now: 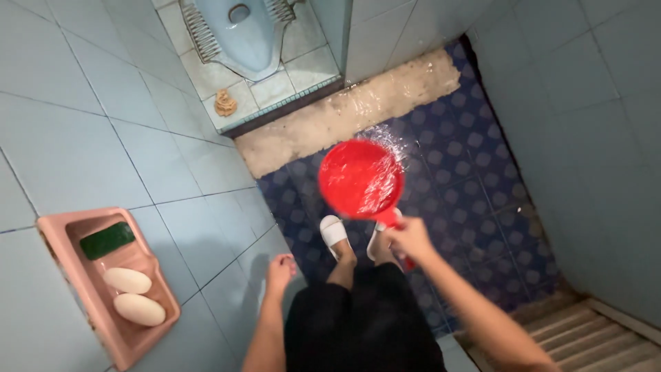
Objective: Cleaning bathroom walls and organizing toiletries.
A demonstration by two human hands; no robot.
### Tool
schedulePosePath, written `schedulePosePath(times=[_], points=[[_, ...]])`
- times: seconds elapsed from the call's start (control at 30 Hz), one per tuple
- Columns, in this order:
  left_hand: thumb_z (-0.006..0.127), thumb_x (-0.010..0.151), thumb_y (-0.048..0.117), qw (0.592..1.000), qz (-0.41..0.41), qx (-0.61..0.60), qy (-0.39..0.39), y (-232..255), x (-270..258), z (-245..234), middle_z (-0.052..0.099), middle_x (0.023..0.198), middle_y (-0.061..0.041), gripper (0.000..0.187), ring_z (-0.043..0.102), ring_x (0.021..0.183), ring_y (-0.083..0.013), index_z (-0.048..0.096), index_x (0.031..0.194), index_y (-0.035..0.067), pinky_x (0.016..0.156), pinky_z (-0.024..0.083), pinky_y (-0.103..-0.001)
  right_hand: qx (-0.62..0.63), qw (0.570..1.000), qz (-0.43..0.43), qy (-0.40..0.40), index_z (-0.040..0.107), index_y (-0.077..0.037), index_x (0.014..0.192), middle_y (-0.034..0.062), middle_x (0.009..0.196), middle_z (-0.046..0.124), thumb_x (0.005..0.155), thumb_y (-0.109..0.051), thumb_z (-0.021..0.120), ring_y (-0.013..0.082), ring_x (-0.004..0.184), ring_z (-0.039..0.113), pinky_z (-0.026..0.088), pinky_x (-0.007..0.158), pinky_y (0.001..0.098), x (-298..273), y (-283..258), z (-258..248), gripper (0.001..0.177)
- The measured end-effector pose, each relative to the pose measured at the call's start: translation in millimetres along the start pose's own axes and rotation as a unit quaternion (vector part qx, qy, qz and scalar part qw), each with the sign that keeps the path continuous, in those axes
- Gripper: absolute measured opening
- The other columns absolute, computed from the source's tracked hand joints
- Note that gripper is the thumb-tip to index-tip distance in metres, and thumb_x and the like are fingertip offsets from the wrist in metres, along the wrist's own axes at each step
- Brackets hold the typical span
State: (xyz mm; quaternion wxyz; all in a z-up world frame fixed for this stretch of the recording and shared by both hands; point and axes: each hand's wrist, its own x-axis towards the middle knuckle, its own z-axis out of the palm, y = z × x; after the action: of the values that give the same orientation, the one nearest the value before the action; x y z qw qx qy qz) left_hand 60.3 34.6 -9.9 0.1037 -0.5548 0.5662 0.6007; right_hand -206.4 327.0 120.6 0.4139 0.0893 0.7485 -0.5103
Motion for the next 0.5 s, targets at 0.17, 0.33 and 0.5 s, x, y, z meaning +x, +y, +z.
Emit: schedulePosePath(times=[0.17,0.33,0.5], points=[[0.058,0.101,0.021,1.0,-0.005,-0.015,0.001,-27.6,0.7,-11.1,0.068,0.071,-0.006,0.02,0.059,0.053,-0.0138,0.073,0.106,0.01,0.047,0.047,-0.03,0.066,0.991,0.065,-0.095,0.074,-0.002,0.093,0.0056,0.057,0.063,0.082,-0.012,0.074,0.0121,0.036,0.051,0.036,0.032,0.0281,43.6,51.3,105.5,0.015],[0.06,0.103,0.024,0.998,0.024,-0.053,0.004,-50.6,9.1,-42.2,0.066,0.073,-0.006,0.021,0.056,0.055,-0.0124,0.072,0.108,0.008,0.047,0.045,-0.029,0.146,0.979,0.089,-0.11,0.066,0.001,0.072,0.0073,0.056,0.062,0.079,-0.005,0.073,0.0127,0.037,0.054,0.039,0.033,0.029,93.9,45.2,182.1,0.012],[0.056,0.1,0.024,0.997,-0.028,0.048,0.054,-24.6,-13.3,-59.0,0.069,0.074,-0.004,0.022,0.061,0.056,-0.0134,0.072,0.108,0.012,0.046,0.044,-0.03,0.115,0.985,0.11,-0.069,0.066,0.004,0.066,0.0098,0.055,0.063,0.077,-0.006,0.075,0.0147,0.036,0.054,0.04,0.035,0.0304,149.9,41.6,191.2,0.018]])
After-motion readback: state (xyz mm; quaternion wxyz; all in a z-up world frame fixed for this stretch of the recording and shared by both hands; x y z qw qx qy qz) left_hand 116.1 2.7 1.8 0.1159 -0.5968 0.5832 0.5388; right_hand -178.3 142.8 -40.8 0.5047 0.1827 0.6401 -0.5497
